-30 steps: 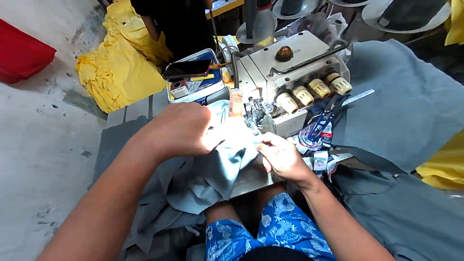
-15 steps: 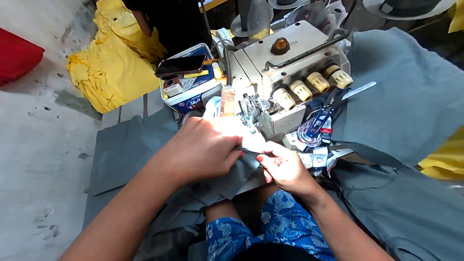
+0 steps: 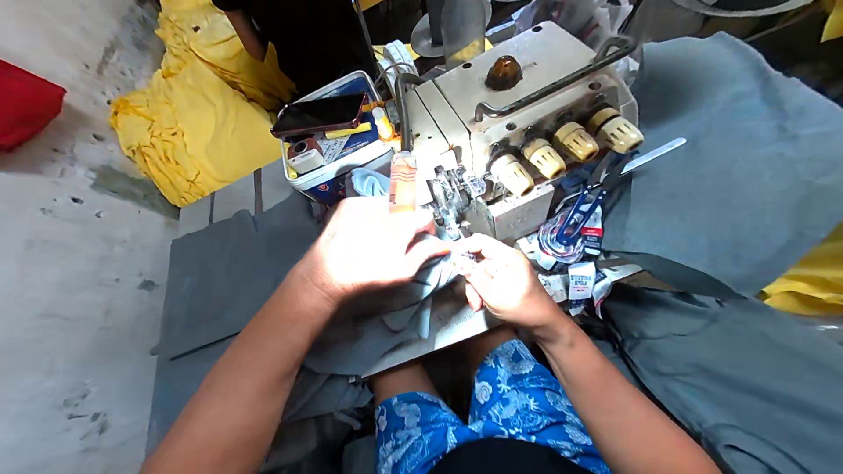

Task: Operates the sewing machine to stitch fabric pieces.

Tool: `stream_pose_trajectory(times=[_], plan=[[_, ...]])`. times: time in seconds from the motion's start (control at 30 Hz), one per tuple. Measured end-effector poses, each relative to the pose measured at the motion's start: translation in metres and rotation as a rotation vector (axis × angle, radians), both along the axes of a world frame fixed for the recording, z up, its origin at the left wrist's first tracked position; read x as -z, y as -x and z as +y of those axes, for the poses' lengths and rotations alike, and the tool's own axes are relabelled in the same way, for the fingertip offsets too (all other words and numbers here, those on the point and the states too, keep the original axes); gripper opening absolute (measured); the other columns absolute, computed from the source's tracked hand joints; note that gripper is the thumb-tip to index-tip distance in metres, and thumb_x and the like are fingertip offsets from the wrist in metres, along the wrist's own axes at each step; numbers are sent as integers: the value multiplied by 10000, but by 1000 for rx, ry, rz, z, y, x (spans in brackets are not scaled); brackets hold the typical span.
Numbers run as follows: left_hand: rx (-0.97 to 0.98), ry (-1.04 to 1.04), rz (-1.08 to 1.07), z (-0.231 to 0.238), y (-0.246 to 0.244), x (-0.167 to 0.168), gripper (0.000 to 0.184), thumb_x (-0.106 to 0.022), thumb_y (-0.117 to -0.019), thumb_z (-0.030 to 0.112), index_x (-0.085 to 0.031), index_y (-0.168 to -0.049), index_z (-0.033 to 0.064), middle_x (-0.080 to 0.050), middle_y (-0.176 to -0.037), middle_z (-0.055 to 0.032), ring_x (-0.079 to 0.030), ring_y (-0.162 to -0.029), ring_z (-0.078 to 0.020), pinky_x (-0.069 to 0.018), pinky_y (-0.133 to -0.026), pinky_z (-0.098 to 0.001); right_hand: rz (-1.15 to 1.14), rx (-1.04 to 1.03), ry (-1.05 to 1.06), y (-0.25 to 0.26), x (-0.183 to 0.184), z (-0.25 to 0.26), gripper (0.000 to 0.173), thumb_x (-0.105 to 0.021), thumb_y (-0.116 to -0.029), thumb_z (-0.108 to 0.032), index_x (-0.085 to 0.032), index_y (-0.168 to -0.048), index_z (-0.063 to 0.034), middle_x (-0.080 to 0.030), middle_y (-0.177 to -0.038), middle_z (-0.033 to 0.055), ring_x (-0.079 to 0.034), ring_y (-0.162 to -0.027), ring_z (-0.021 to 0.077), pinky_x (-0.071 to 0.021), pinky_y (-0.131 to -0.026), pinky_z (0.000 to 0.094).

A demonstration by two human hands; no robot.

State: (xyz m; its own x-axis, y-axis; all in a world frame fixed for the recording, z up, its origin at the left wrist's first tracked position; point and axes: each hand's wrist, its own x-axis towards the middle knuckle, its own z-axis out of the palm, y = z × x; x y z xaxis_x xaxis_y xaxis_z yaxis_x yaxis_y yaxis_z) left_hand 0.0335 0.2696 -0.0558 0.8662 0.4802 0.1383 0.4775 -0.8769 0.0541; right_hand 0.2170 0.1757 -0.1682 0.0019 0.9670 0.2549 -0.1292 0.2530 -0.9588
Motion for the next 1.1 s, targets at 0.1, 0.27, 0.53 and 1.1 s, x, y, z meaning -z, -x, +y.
stream_pose_trajectory(times=[0.1,0.27,0.53,1.1], plan=[[-108,26,38,10,16,-11,445,-492,-984,452,-693,-750,132,-656,-706,-48,-666,-731,-235,-498,-732,-518,5,7,29,-1,0,1,88,-576,-999,-32,-631,-1064,-9,-596,-713,-61,-505,-467,-45,-485,-466,118],[-26,-105,-69,-25,19,-27,386,-524,-964,372,-677,-688,149,-591,-608,-1,-594,-617,-179,-443,-791,-507,-86,10,1,-3,0,-7,158,-557,-1018,-88,-592,-1145,0,-611,-811,-46,-512,-528,-71,-478,-511,101],[82,-184,14,-50,3,19,442,-728,-810,422,-763,-1121,110,-713,-908,-122,-687,-860,-332,-524,-756,-551,-140,116,-268,-4,13,-27,140,-581,-983,-21,-703,-1001,47,-657,-985,29,-585,-733,-76,-518,-657,81],[-349,-112,-147,-44,9,73,504,-408,-1015,353,-644,-1381,100,-686,-1269,-153,-670,-1124,-345,-515,-902,-556,-437,719,-398,-17,28,-22,173,-598,-979,-57,-732,-979,53,-733,-948,117,-681,-875,47,-555,-801,161]])
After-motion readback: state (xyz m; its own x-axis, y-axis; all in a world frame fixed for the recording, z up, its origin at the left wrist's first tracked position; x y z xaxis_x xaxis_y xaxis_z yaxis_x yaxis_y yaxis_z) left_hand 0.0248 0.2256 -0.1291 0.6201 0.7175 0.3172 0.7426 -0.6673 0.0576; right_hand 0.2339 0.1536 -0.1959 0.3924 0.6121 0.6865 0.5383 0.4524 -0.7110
